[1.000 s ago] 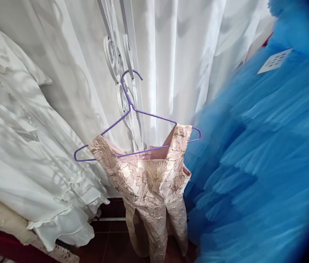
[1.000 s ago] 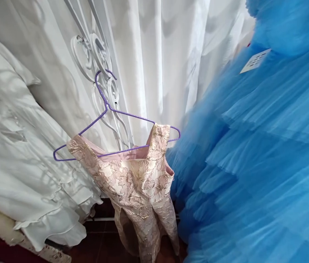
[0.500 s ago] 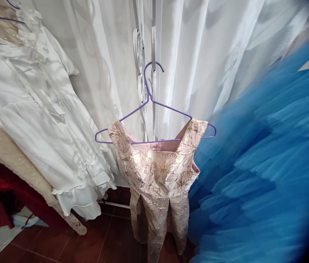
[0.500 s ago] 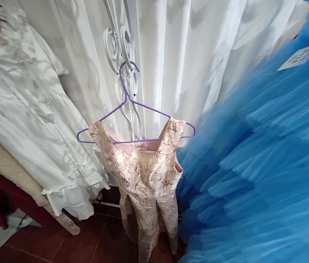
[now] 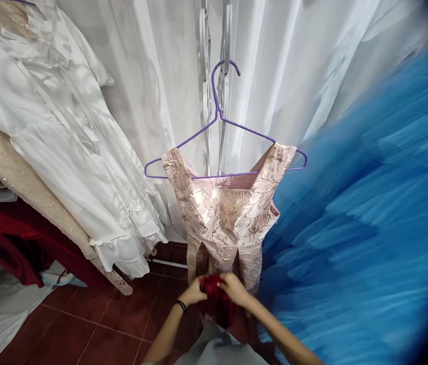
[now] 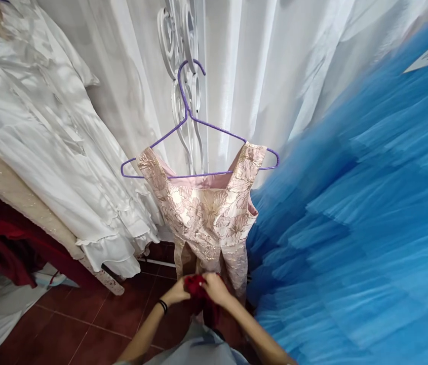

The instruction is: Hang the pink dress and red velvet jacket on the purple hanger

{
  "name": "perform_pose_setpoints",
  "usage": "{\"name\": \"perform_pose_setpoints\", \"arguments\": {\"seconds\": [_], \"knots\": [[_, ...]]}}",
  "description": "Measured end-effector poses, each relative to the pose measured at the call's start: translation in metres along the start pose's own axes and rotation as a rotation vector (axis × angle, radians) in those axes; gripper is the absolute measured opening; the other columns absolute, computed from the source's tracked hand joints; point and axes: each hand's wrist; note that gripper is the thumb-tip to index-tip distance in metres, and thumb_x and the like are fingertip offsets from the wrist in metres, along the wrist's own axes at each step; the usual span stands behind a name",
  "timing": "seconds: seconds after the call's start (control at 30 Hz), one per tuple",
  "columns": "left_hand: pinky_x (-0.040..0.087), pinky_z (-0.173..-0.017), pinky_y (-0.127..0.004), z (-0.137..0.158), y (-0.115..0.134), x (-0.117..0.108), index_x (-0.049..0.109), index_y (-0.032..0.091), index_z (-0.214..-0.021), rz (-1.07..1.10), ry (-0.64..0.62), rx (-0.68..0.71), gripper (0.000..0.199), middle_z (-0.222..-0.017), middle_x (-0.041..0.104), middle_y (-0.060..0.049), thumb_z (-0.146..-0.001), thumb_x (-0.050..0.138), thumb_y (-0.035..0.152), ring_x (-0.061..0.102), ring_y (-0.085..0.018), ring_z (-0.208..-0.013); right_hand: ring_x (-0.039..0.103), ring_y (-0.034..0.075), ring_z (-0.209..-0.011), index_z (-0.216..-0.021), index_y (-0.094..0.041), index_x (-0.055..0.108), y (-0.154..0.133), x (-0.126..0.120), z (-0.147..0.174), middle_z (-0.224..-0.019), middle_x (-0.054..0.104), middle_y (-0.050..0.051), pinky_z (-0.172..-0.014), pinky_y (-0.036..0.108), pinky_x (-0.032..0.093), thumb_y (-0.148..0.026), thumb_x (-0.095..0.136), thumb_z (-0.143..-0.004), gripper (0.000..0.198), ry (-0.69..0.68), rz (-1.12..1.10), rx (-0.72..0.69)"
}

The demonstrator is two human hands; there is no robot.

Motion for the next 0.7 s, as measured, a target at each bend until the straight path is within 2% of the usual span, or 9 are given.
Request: {"name": "perform_pose_setpoints", "arguments": {"seconds": [0.07, 0.17, 0.27, 0.37, 0.43, 0.5, 0.57, 0.63, 0.7], "knots": [[0.041, -0.109, -0.050, -0.005, 0.013, -0.016, 0.062, 0.013, -0.123, -0.004, 0.016, 0.031, 0.070, -0.119, 0.067, -0.012, -0.058, 0.085, 0.029, 0.059, -0.034, -0.118, 0.065, 0.025, -0.087, -0.078, -0.016, 0.063, -0.023, -0.049, 0.005, -0.088, 0.070, 0.011, -0.086, 0.038, 0.049, -0.025, 0.047, -0.086, 0.020, 0.051, -0.084, -0.093], [0.035, -0.116, -0.049, 0.005, 0.056, -0.026, 0.050, 0.017, -0.139, -0.114, 0.077, 0.209, 0.080, -0.137, 0.058, -0.014, -0.068, 0.081, 0.037, 0.053, -0.030, -0.128, 0.065, 0.023, -0.088, -0.089, -0.015, 0.070, -0.067, -0.119, 0.028, -0.092, 0.071, 0.010, -0.085, 0.035, 0.051, -0.038, 0.053, -0.090, 0.029, 0.140, -0.345, -0.368], [0.034, -0.118, -0.048, 0.022, 0.110, -0.020, 0.046, 0.020, -0.144, -0.219, 0.121, 0.360, 0.078, -0.145, 0.051, -0.014, -0.075, 0.077, 0.040, 0.049, -0.029, -0.133, 0.067, 0.023, -0.093, -0.092, -0.018, 0.075, -0.104, -0.163, 0.054, -0.099, 0.073, 0.009, -0.088, 0.034, 0.052, -0.043, 0.063, -0.086, 0.028, 0.310, -0.505, -0.537], [0.037, -0.115, -0.047, 0.034, 0.150, -0.006, 0.050, 0.022, -0.141, -0.260, 0.212, 0.416, 0.064, -0.142, 0.054, -0.013, -0.083, 0.069, 0.040, 0.052, -0.027, -0.131, 0.068, 0.022, -0.095, -0.094, -0.022, 0.077, -0.124, -0.179, 0.066, -0.103, 0.074, 0.007, -0.089, 0.033, 0.052, -0.040, 0.070, -0.082, 0.023, 0.520, -0.606, -0.576], [0.039, -0.114, -0.046, 0.038, 0.167, 0.006, 0.054, 0.022, -0.137, -0.293, 0.312, 0.456, 0.055, -0.138, 0.057, -0.013, -0.086, 0.065, 0.040, 0.053, -0.026, -0.129, 0.068, 0.020, -0.092, -0.094, -0.024, 0.077, -0.131, -0.181, 0.066, -0.100, 0.074, 0.004, -0.088, 0.031, 0.053, -0.036, 0.070, -0.081, 0.019, 0.598, -0.642, -0.588], [0.038, -0.116, -0.045, 0.040, 0.179, 0.019, 0.052, 0.022, -0.137, -0.326, 0.442, 0.520, 0.056, -0.139, 0.055, -0.013, -0.085, 0.065, 0.039, 0.051, -0.026, -0.132, 0.067, 0.019, -0.087, -0.093, -0.024, 0.077, -0.139, -0.179, 0.065, -0.094, 0.074, 0.002, -0.084, 0.029, 0.053, -0.032, 0.069, -0.081, 0.017, 0.683, -0.660, -0.566], [0.037, -0.116, -0.047, 0.040, 0.188, 0.031, 0.052, 0.020, -0.137, -0.358, 0.632, 0.578, 0.063, -0.140, 0.054, -0.015, -0.080, 0.071, 0.040, 0.048, -0.028, -0.134, 0.066, 0.017, -0.081, -0.093, -0.023, 0.077, -0.149, -0.174, 0.065, -0.087, 0.073, 0.001, -0.078, 0.028, 0.053, -0.029, 0.067, -0.081, 0.017, 0.811, -0.667, -0.511], [0.045, -0.107, -0.045, 0.039, 0.194, 0.039, 0.061, 0.018, -0.123, -0.374, 0.796, 0.577, 0.053, -0.123, 0.064, -0.014, -0.077, 0.074, 0.041, 0.059, -0.028, -0.120, 0.064, 0.017, -0.077, -0.093, -0.021, 0.076, -0.159, -0.169, 0.067, -0.083, 0.072, 0.001, -0.074, 0.028, 0.052, -0.028, 0.065, -0.082, 0.018, 0.903, -0.655, -0.472], [0.053, -0.091, -0.038, 0.036, 0.196, 0.038, 0.068, 0.018, -0.099, -0.346, 0.840, 0.546, 0.029, -0.097, 0.071, -0.010, -0.080, 0.070, 0.041, 0.067, -0.024, -0.095, 0.063, 0.016, -0.074, -0.092, -0.020, 0.076, -0.165, -0.169, 0.068, -0.082, 0.071, 0.001, -0.071, 0.027, 0.052, -0.028, 0.065, -0.080, 0.018, 0.907, -0.629, -0.465]]}}
Point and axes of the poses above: each hand's wrist, its own z-axis away from the middle knuckle, its own x-axis out of the palm, y = z × x
